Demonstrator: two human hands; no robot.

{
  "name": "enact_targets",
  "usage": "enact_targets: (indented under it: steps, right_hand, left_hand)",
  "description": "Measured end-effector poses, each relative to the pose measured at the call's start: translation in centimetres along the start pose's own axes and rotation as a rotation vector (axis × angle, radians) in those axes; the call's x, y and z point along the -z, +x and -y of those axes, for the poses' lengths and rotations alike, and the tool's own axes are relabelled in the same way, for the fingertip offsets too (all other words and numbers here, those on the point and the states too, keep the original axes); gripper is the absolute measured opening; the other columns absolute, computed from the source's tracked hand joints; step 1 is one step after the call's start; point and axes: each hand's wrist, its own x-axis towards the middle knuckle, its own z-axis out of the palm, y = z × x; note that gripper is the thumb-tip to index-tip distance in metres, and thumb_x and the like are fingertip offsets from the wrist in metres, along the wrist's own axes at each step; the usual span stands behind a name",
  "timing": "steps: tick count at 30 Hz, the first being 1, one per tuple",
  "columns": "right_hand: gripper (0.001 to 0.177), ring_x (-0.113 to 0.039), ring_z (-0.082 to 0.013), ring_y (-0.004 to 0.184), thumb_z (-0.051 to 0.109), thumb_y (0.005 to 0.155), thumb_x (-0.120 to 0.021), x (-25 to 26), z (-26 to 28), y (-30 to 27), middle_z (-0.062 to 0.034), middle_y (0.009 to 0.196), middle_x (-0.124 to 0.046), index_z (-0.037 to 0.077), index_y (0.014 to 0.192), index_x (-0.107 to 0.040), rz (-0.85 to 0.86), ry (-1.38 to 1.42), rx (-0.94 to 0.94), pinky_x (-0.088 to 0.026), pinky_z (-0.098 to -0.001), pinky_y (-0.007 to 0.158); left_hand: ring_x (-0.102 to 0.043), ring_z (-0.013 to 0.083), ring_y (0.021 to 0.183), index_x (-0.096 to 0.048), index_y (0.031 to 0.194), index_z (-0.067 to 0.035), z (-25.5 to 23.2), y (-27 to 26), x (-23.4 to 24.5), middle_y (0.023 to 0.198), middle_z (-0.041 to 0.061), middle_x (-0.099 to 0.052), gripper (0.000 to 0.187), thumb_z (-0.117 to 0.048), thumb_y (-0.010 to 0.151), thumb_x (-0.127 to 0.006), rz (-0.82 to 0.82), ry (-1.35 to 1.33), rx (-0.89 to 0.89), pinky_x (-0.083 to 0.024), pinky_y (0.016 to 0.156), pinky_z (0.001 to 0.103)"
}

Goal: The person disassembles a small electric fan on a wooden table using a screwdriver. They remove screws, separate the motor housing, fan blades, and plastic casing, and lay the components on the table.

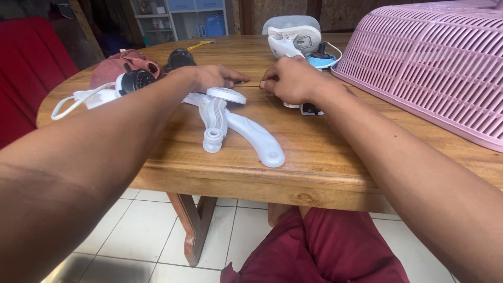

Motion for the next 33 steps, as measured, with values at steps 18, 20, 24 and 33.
enact_targets:
  steps: [18, 20, 24, 33]
  right_hand:
    - [0.03, -0.073, -0.0306, 0.101, 0.029, 0.099, -0.064, 0.1, -1.0, 0.8, -0.0173, 0.104, -0.077, 0.012, 0.12, -0.077, -0.076, -0.027, 0.017, -0.055, -0.0428, 0.095]
    - [0.031, -0.075, -0.0276, 0.097, 0.03, 0.099, -0.063, 0.0, -1.0, 0.8, -0.0153, 0.099, -0.079, 0.011, 0.12, -0.076, -0.101, 0.005, 0.021, -0.057, -0.0416, 0.093]
    - [0.035, -0.077, -0.0219, 0.095, 0.036, 0.098, -0.064, 0.4, -0.2, 0.5, -0.0117, 0.099, -0.08, 0.012, 0.122, -0.074, -0.141, 0.055, 0.098, -0.057, -0.0384, 0.095]
    - [0.054, -0.068, -0.0234, 0.118, 0.048, 0.087, -0.068, 1.2, 2.8, -1.3, -0.0057, 0.128, -0.075, 0.02, 0.133, -0.07, 0.249, 0.344, 0.457, -0.055, -0.0382, 0.098]
  left_hand:
    - [-0.066, 0.0221, 0.124, -0.068, 0.133, -0.013, -3.5, -0.9, -2.3, 0.131, 0.009, -0.073, 0.042, -0.005, 0.093, -0.059, -0.104, -0.222, -0.365, -0.05, 0.106, 0.03]
    - [-0.068, 0.0208, 0.119, -0.072, 0.128, -0.011, -3.6, -1.5, -2.1, 0.126, 0.008, -0.076, 0.037, -0.005, 0.092, -0.062, -0.201, -0.258, -0.337, -0.052, 0.105, 0.03]
    - [-0.074, 0.0155, 0.107, -0.075, 0.117, -0.009, -3.8, -4.1, -1.0, 0.114, 0.007, -0.078, 0.029, -0.007, 0.089, -0.068, -0.443, -0.297, -0.205, -0.057, 0.097, 0.028]
    - [-0.077, 0.023, 0.082, -0.082, 0.096, -0.009, -4.0, -17.5, -4.9, 0.089, 0.013, -0.078, 0.017, -0.004, 0.082, -0.073, -1.17, -0.134, 0.093, -0.058, 0.08, 0.034]
